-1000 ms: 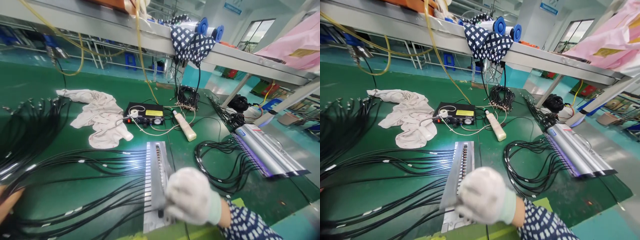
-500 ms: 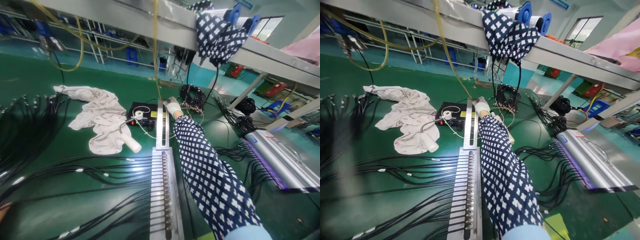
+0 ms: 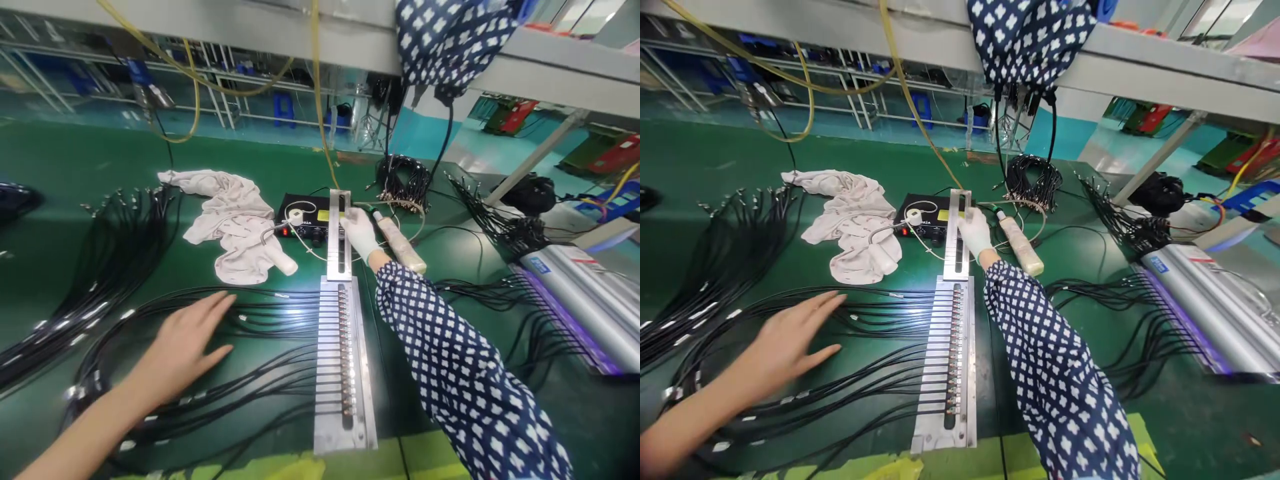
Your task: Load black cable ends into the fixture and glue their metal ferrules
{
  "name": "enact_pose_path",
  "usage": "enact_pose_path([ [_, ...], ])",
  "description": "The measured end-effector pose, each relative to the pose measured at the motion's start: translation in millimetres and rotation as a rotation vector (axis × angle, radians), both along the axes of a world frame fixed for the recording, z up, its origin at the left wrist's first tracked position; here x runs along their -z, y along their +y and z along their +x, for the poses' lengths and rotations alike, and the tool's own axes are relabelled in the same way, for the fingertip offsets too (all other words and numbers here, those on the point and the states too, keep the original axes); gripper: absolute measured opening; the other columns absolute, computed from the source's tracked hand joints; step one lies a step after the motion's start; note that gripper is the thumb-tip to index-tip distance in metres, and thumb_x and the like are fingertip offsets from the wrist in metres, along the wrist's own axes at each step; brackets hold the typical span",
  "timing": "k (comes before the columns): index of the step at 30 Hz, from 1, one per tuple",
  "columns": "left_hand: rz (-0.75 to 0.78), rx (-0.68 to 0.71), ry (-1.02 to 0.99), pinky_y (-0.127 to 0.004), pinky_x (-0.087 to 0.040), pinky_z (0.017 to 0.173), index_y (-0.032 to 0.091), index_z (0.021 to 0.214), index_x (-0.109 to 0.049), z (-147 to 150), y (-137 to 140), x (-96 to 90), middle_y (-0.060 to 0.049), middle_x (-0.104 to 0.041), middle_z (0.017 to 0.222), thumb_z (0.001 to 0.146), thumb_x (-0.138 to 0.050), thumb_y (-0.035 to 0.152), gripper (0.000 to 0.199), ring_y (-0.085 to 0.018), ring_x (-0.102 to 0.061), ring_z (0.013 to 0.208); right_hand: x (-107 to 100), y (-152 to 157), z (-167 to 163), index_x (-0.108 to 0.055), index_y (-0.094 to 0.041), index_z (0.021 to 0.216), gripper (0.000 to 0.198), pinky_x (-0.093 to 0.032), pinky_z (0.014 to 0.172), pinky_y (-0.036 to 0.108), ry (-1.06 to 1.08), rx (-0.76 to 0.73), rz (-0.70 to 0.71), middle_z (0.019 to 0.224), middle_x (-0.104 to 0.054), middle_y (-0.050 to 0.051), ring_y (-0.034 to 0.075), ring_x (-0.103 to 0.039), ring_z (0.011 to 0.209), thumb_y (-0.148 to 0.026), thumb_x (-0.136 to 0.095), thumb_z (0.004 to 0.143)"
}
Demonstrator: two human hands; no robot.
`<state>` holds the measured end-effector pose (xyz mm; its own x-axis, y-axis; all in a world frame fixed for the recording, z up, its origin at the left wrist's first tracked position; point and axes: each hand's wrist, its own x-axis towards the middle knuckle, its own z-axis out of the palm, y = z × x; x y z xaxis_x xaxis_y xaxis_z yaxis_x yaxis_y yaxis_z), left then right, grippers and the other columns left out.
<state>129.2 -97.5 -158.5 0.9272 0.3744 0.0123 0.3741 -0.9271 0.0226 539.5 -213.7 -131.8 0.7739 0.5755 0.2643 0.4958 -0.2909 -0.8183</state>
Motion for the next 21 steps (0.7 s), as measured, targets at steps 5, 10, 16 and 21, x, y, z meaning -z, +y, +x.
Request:
enact_pose_path([
  [5,-0.05,0.227,0.084,-0.044,-0.037,0.103,0.016,0.135,-0.045,78.7,-4.0,-2.2,-0.017,-0.053,0.135,0.08,-0.043,0.02,0.055,-0.031,-0.051,0.122,31.1,-68.0,-50.0,-0.047,-0.014,0.13,0.037,-0.05,0.098,0.036,-0.01,0.086,-0.039,0.129,-0.057,0.016,0.019,-0.061,0.111,-0.025,-0.047,0.095],
  [10,-0.076,0.309,0.201,-0.045,-0.042,0.087,0.017,0.09,-0.058,103.2,-3.2,-11.2,-0.013,-0.061,0.092,0.069,-0.047,0.016,0.024,-0.031,-0.059,0.091,59.2,-133.0,-100.6,-0.055,-0.017,0.122,0.033,-0.043,0.101,0.044,-0.095,0.101,-0.176,0.126,-0.057,0.013,0.026,-0.056,0.111,-0.026,-0.054,0.091],
  [16,-0.301,0.279,0.367,-0.035,-0.048,0.073,0.019,0.077,-0.053,112.7,9.2,-23.6,-0.007,-0.06,0.086,0.066,-0.05,0.024,0.013,-0.026,-0.061,0.083,60.4,-138.1,-113.6,-0.056,-0.022,0.124,0.033,-0.038,0.097,0.045,-0.179,0.039,-0.321,0.128,-0.057,0.009,0.03,-0.047,0.112,-0.031,-0.054,0.092],
  [21,-0.542,0.159,0.475,-0.027,-0.045,0.048,0.02,0.08,-0.06,114.0,12.6,-46.6,0.001,-0.06,0.059,0.069,-0.061,0.042,0.025,-0.018,-0.058,0.053,58.4,-136.1,-110.5,-0.054,-0.023,0.125,0.033,-0.037,0.095,0.042,-0.199,0.037,-0.362,0.127,-0.057,0.008,0.029,-0.046,0.111,-0.033,-0.051,0.094],
])
